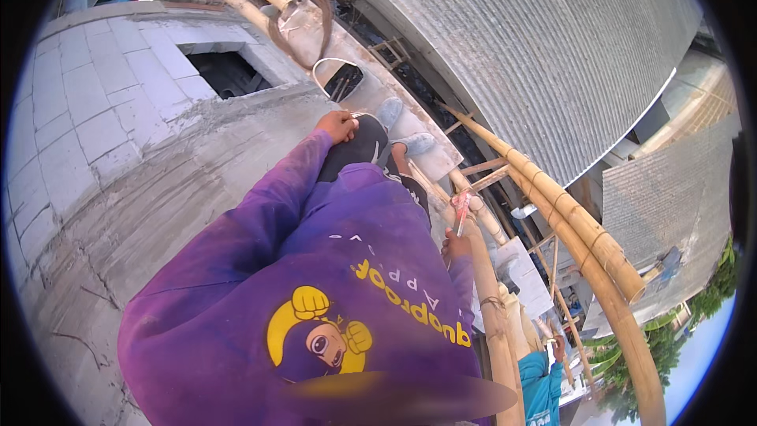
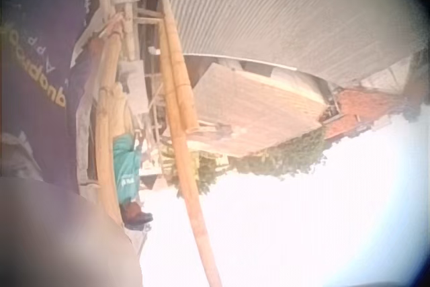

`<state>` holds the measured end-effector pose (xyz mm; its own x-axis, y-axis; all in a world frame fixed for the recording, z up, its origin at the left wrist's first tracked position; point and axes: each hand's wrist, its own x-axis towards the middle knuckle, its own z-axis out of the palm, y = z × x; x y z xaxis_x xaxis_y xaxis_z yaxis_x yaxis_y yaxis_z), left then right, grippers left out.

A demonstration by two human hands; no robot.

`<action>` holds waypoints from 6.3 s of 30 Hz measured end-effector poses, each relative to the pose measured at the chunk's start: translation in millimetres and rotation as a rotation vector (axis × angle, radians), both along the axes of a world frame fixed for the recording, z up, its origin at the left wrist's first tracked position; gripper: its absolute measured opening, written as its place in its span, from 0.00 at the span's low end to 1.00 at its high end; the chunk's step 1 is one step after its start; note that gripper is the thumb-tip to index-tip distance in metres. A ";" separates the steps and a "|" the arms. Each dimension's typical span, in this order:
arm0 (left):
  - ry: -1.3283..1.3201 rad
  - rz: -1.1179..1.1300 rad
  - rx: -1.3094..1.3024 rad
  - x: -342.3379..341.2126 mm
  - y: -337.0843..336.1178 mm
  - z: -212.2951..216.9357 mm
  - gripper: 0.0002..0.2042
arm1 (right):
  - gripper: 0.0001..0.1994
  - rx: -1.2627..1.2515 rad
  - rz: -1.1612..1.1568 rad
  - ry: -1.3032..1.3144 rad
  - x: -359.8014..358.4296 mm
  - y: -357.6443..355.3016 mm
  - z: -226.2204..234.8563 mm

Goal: The person retrieves nails from a bucket and uses a hammer to fasten bamboo poles together on a rooftop scaffolding structure. The person repeatedly hammers nails into the bamboo joints to secure the framework.

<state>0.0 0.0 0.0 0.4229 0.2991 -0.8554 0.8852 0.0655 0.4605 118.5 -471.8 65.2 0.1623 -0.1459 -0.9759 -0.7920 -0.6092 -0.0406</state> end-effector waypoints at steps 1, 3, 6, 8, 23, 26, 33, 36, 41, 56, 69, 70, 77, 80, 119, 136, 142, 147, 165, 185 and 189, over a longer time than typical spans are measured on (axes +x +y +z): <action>-0.025 -0.045 0.051 -11.8 -13.5 8.0 0.14 | 0.15 0.011 0.035 0.032 5.9 5.1 -6.0; 0.024 -0.109 0.130 -26.1 -29.0 21.5 0.14 | 0.14 0.001 0.088 0.063 10.7 17.5 -20.4; 0.077 -0.040 0.160 -34.9 -45.2 28.3 0.14 | 0.14 -0.035 0.186 0.093 15.1 26.9 -34.4; 0.097 0.012 0.179 -37.7 -41.8 21.6 0.14 | 0.14 -0.012 0.268 0.095 20.5 39.5 -46.8; 0.347 -0.341 0.104 -11.7 -83.9 -173.3 0.27 | 0.17 -0.066 -0.035 0.143 -1.5 105.6 -112.5; 0.363 -0.411 -0.020 -10.1 -74.3 -215.4 0.29 | 0.16 -0.111 -0.007 0.082 -16.8 127.3 -130.3; 0.291 -0.763 -0.051 -27.4 -58.8 -262.7 0.28 | 0.17 -0.096 -0.037 0.218 -8.8 151.9 -146.5; 0.253 -0.876 -0.029 -32.6 -56.7 -242.2 0.27 | 0.18 -0.102 -0.011 0.249 -8.0 161.3 -151.1; 0.050 -0.462 0.350 -32.1 -29.6 -211.1 0.26 | 0.19 -0.139 0.041 0.265 -9.9 173.6 -154.8; 0.424 -0.381 0.752 -21.8 68.5 -414.9 0.29 | 0.20 -0.217 0.055 0.252 -28.7 170.1 -163.3; -0.008 1.419 -0.468 -26.8 115.0 -310.5 0.13 | 0.16 -0.243 -0.045 0.334 -44.7 177.7 -165.0; -0.021 1.463 -0.474 -24.1 117.2 -313.7 0.14 | 0.16 -0.243 -0.050 0.338 -45.7 177.7 -165.1; -0.106 1.313 -0.203 -18.2 106.9 -368.1 0.25 | 0.18 -0.269 -0.052 0.293 -52.1 177.9 -167.0; 0.270 0.350 0.321 -34.8 96.6 -391.7 0.20 | 0.18 -0.255 -0.067 0.305 -53.2 177.6 -168.4; 0.151 -0.556 0.417 -49.2 98.1 -434.5 0.12 | 0.17 -0.298 -0.033 0.348 -48.3 183.6 -169.6; -0.138 0.229 0.617 -39.5 85.2 -418.2 0.15 | 0.18 -0.296 0.003 0.353 -42.8 180.8 -171.1; 0.043 0.028 0.436 -24.9 91.1 -404.5 0.21 | 0.19 -0.304 0.014 0.365 -41.0 183.5 -172.9; 0.222 -0.249 0.369 -45.6 93.7 -369.2 0.20 | 0.19 -0.296 0.024 0.359 -40.9 186.9 -174.2; 0.250 -0.094 0.507 -42.5 77.2 -398.1 0.25 | 0.19 -0.306 -0.003 0.362 -39.0 182.8 -172.8; 0.346 -0.303 0.371 -41.9 108.1 -405.6 0.15 | 0.17 -0.282 -0.076 0.365 -38.7 180.3 -173.4; 0.396 -0.277 0.549 -32.2 104.5 -435.1 0.13 | 0.17 -0.279 -0.087 0.358 -39.0 182.4 -173.4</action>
<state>-32.2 104.5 -435.1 0.2354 0.6556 -0.7175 0.9429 -0.3331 0.0050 79.5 -289.4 -108.2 -0.2018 -0.4096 -0.8897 -0.7749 -0.4888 0.4008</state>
